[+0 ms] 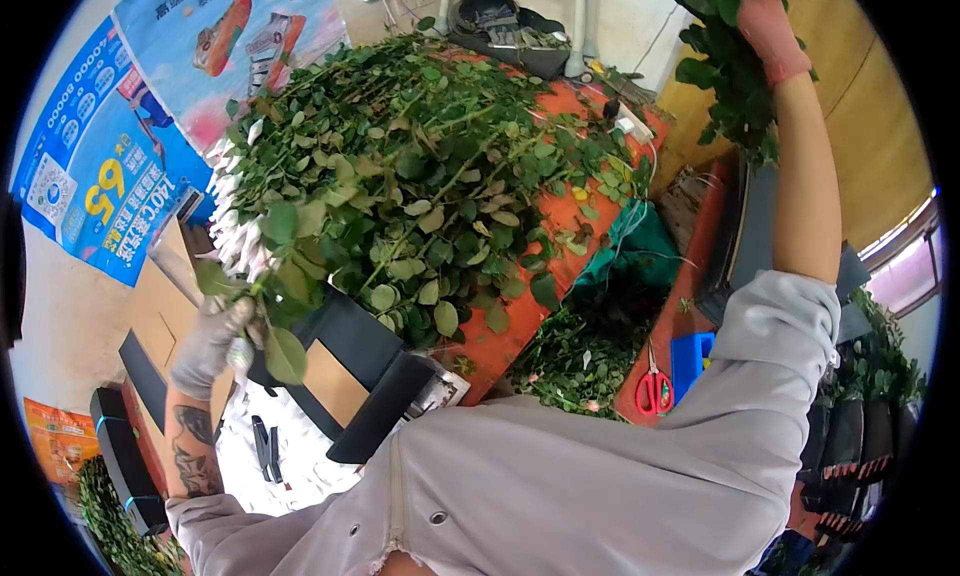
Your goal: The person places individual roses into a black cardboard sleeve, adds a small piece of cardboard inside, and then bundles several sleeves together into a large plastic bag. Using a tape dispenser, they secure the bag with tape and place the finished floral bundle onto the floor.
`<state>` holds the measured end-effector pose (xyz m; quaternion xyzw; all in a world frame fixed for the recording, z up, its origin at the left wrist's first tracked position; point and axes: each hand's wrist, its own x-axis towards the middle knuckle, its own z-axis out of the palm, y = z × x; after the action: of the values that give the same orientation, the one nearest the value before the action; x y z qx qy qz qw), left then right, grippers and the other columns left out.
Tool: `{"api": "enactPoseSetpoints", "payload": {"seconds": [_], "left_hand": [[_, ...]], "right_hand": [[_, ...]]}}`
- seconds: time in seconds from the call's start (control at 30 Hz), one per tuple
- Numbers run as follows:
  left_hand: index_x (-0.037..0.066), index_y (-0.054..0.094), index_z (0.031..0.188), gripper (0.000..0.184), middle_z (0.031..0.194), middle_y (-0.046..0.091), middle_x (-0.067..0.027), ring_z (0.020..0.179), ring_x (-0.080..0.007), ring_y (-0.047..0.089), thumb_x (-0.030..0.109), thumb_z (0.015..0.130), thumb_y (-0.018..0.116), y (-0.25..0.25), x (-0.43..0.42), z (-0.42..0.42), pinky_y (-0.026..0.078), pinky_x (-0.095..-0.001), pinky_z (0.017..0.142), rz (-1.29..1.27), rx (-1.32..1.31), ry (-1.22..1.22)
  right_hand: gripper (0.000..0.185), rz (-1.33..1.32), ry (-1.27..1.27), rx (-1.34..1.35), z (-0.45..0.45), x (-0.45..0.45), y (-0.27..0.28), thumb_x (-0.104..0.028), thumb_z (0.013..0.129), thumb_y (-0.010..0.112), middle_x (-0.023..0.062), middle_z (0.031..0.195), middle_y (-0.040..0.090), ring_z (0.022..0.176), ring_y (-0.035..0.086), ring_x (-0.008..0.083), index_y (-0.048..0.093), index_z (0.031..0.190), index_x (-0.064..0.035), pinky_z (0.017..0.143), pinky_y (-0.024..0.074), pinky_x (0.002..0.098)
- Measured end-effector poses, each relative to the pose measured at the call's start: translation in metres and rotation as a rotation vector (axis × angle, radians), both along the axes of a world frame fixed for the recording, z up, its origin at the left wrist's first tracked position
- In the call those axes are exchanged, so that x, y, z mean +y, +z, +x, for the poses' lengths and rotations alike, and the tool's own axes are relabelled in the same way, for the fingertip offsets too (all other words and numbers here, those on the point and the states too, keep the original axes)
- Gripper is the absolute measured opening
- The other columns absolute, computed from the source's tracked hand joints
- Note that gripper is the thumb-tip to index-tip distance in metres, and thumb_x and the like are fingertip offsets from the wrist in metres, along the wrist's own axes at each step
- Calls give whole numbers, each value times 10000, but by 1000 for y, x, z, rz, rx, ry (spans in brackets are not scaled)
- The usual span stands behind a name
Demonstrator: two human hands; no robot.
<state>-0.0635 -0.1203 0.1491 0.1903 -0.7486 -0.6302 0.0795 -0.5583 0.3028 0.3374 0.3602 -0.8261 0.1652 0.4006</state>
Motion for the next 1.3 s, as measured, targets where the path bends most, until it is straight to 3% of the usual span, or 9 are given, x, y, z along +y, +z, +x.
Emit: {"api": "enactPoseSetpoints", "payload": {"seconds": [0.17, 0.3, 0.43, 0.53, 0.7, 0.87, 1.0, 1.1, 1.3], "left_hand": [[9, 580, 913, 336, 703, 620, -78, 629, -110, 574, 343, 877, 577, 48, -56, 3, 440, -239, 553, -106, 62, 14], [-10, 556, 1077, 375, 858, 598, -83, 749, -138, 542, 313, 888, 539, 52, -109, -40, 439, -269, 665, -823, -79, -85], [14, 380, 1322, 636, 1238, 526, -133, 926, -169, 553, 419, 865, 557, 0, -163, -61, 471, -218, 702, -907, -159, 59], [-35, 394, 1306, 595, 1280, 487, -165, 1167, -229, 475, 308, 860, 588, 1, -130, -15, 357, -305, 986, -610, 68, 197], [-25, 490, 1229, 396, 1171, 553, -99, 1095, -149, 510, 171, 889, 542, -17, -57, 76, 373, -272, 958, -506, 399, 555], [-14, 567, 1116, 359, 1046, 616, -102, 955, -172, 567, 204, 832, 589, -64, 39, 119, 435, -303, 855, -343, 402, 680], [13, 467, 1243, 538, 1214, 498, -208, 1124, -355, 479, 194, 756, 604, -128, 85, 89, 385, -417, 945, -790, -31, 420], [20, 413, 1293, 598, 1258, 464, -219, 1156, -355, 450, 210, 760, 604, -142, 87, 88, 367, -408, 965, -630, -57, 532], [27, 510, 1211, 499, 1192, 524, -205, 1091, -341, 506, 204, 757, 619, -123, 93, 85, 399, -406, 920, -952, -287, 597]], "right_hand": [[421, 22, -8, 20, 11, -3, -4, -159, 889, 489, 106, 1296, 475, 1173, 452, 233, 452, 1275, 4, 1005, 349, 340], [425, 127, 149, -5, 39, -41, -10, -155, 886, 493, 104, 1303, 469, 1179, 447, 230, 450, 1278, 2, 1008, 345, 336], [532, 155, 1119, -1006, 102, -142, -27, -109, 789, 584, 121, 1333, 437, 1229, 404, 249, 438, 1291, -6, 1032, 314, 344], [579, 944, 1147, -328, 167, -228, -47, -215, 748, 620, 160, 1285, 480, 1159, 476, 275, 457, 1262, -4, 981, 373, 356], [536, 1715, 645, -488, 310, -323, -103, -203, 719, 627, 144, 1028, 633, 925, 610, 238, 510, 1217, -45, 788, 471, 347], [395, 2372, 1415, -825, 292, -405, -289, -209, 744, 677, 134, 928, 647, 778, 597, 176, 593, 1065, 4, 668, 450, 326], [520, 1901, 739, -1135, 330, -380, -273, -279, 726, 669, 157, 1052, 602, 985, 582, 248, 544, 1146, 2, 837, 451, 326], [674, 1273, 1047, -338, 318, -344, -268, -253, 650, 701, 183, 1169, 528, 1092, 511, 307, 468, 1233, -9, 932, 405, 358], [484, 855, 1300, -209, 313, -319, -246, -285, 762, 591, 115, 1216, 521, 1137, 487, 249, 506, 1203, -105, 987, 365, 368]]}}
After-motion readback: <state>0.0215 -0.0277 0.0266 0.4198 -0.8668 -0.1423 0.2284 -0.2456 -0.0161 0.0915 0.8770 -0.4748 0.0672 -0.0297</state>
